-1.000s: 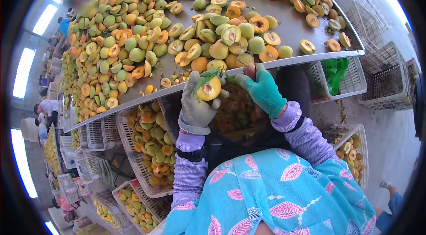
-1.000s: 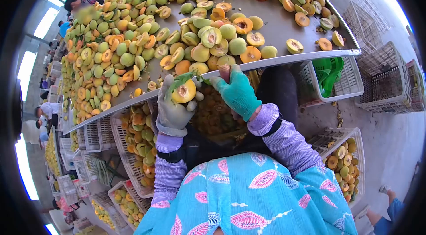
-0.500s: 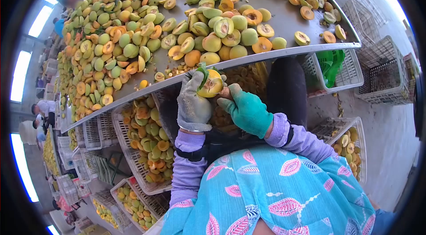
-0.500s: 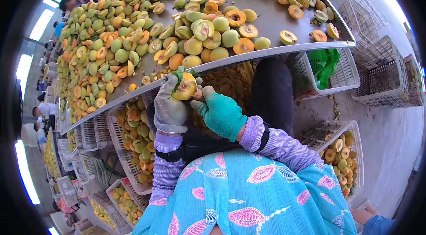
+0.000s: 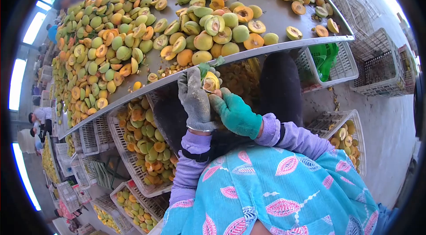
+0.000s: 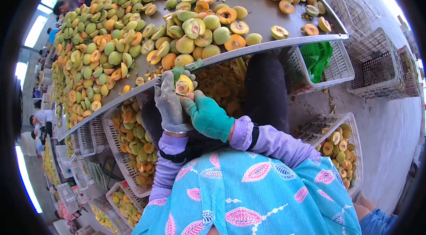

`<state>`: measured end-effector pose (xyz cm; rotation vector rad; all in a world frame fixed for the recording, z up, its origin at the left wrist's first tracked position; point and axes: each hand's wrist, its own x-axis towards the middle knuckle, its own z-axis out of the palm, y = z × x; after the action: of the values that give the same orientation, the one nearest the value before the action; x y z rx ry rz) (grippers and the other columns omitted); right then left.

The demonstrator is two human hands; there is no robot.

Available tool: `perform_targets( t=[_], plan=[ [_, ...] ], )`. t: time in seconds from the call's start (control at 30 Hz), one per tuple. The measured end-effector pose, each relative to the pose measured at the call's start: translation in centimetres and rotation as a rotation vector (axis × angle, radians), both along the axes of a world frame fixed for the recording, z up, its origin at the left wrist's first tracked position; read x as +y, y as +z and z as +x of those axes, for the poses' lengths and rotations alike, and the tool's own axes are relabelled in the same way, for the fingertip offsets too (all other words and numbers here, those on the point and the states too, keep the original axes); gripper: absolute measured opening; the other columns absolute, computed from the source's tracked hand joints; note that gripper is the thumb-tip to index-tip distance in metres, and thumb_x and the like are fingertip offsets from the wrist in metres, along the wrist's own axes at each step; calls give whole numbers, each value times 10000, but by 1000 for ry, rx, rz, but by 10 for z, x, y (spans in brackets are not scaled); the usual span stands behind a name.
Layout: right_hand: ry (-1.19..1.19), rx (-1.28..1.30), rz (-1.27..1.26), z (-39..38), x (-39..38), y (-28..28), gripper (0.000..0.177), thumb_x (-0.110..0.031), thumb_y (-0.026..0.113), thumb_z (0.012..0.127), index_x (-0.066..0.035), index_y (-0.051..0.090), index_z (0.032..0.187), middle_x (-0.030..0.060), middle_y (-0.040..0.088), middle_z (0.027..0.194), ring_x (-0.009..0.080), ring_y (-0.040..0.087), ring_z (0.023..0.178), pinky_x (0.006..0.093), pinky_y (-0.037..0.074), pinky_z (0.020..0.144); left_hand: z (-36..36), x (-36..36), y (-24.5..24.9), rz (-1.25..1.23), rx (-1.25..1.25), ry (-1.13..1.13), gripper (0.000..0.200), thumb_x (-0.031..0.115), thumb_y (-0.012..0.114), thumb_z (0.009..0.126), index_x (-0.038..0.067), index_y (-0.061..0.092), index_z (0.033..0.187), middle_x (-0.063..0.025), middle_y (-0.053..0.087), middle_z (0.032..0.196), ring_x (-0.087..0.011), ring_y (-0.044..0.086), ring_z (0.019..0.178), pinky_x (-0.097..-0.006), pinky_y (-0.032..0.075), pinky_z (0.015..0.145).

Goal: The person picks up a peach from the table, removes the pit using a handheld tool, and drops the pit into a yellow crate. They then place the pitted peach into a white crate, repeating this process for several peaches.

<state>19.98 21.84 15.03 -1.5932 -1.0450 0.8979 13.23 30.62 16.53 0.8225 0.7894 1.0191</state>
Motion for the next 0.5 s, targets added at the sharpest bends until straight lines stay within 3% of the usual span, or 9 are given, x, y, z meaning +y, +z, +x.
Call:
perform_targets(
  t=[0.1, 0.13, 0.17, 0.23, 0.27, 0.3, 0.33, 0.4, 0.5],
  plan=[
    [-13, 231, 67, 6, -1, 8, 371, -347, 510, 979, 21, 550, 983, 238, 637, 895, 391, 638, 846, 439, 483, 704, 8, -5, 14, 99, 23, -48, 175, 216, 495, 998, 48, 541, 986, -106, 642, 860, -187, 627, 743, -304, 530, 654],
    [-7, 176, 49, 8, -1, -7, 332, -325, 514, 983, -7, 594, 1037, 182, 642, 923, 304, 618, 851, 417, 467, 764, 8, 0, 9, 51, 101, -126, 298, 310, 434, 1012, 52, 564, 1082, -96, 651, 941, -184, 614, 769, -329, 529, 732],
    [35, 240, 162, 16, 7, -22, 396, -370, 508, 971, 15, 570, 1039, 231, 634, 906, 332, 621, 809, 424, 482, 719, 13, 6, 9, -26, 65, -252, 372, 357, 419, 1002, 43, 564, 1141, -102, 648, 958, -181, 593, 779, -327, 521, 766],
    [170, 261, -26, 35, 8, -20, 429, -383, 470, 994, 20, 592, 1076, 161, 656, 972, 270, 600, 889, 395, 467, 812, 10, 5, 19, 144, 288, -395, 436, 396, 408, 991, 34, 559, 1182, -114, 648, 959, -182, 591, 780, -318, 517, 764],
    [253, 193, 38, 42, 10, -25, 449, -408, 455, 994, 16, 578, 1077, 165, 651, 930, 287, 602, 892, 407, 467, 808, 28, 3, 20, 166, 303, -424, 434, 396, 408, 991, 35, 560, 1177, -113, 648, 955, -182, 591, 777, -318, 517, 759],
    [250, 98, -72, 53, 6, -18, 469, -434, 520, 929, -39, 601, 1169, 214, 672, 1046, 353, 645, 942, 503, 472, 820, 36, 1, 21, 176, 327, -444, 432, 396, 409, 991, 35, 562, 1172, -112, 647, 952, -181, 590, 774, -318, 516, 754],
    [131, 9, -13, 52, 3, -16, 466, -417, 517, 933, -6, 594, 1140, 221, 677, 962, 364, 641, 925, 481, 483, 784, 47, -2, 22, 188, 338, -470, 430, 396, 409, 990, 35, 563, 1167, -111, 646, 948, -181, 590, 771, -318, 516, 750],
    [-71, -193, -16, 52, -20, 9, 427, -382, 506, 935, -5, 593, 1117, 214, 672, 945, 394, 630, 901, 467, 486, 766, 65, -8, 24, 202, 332, -537, 427, 397, 410, 990, 36, 565, 1157, -110, 645, 941, -181, 589, 765, -318, 515, 740],
    [-180, -232, -178, 56, -31, 10, 393, -369, 503, 933, -31, 597, 1109, 213, 666, 960, 410, 616, 919, 469, 482, 784, 76, -12, 23, 209, 341, -589, 422, 398, 412, 988, 37, 568, 1141, -107, 643, 930, -180, 588, 757, -317, 513, 726]
  ],
)
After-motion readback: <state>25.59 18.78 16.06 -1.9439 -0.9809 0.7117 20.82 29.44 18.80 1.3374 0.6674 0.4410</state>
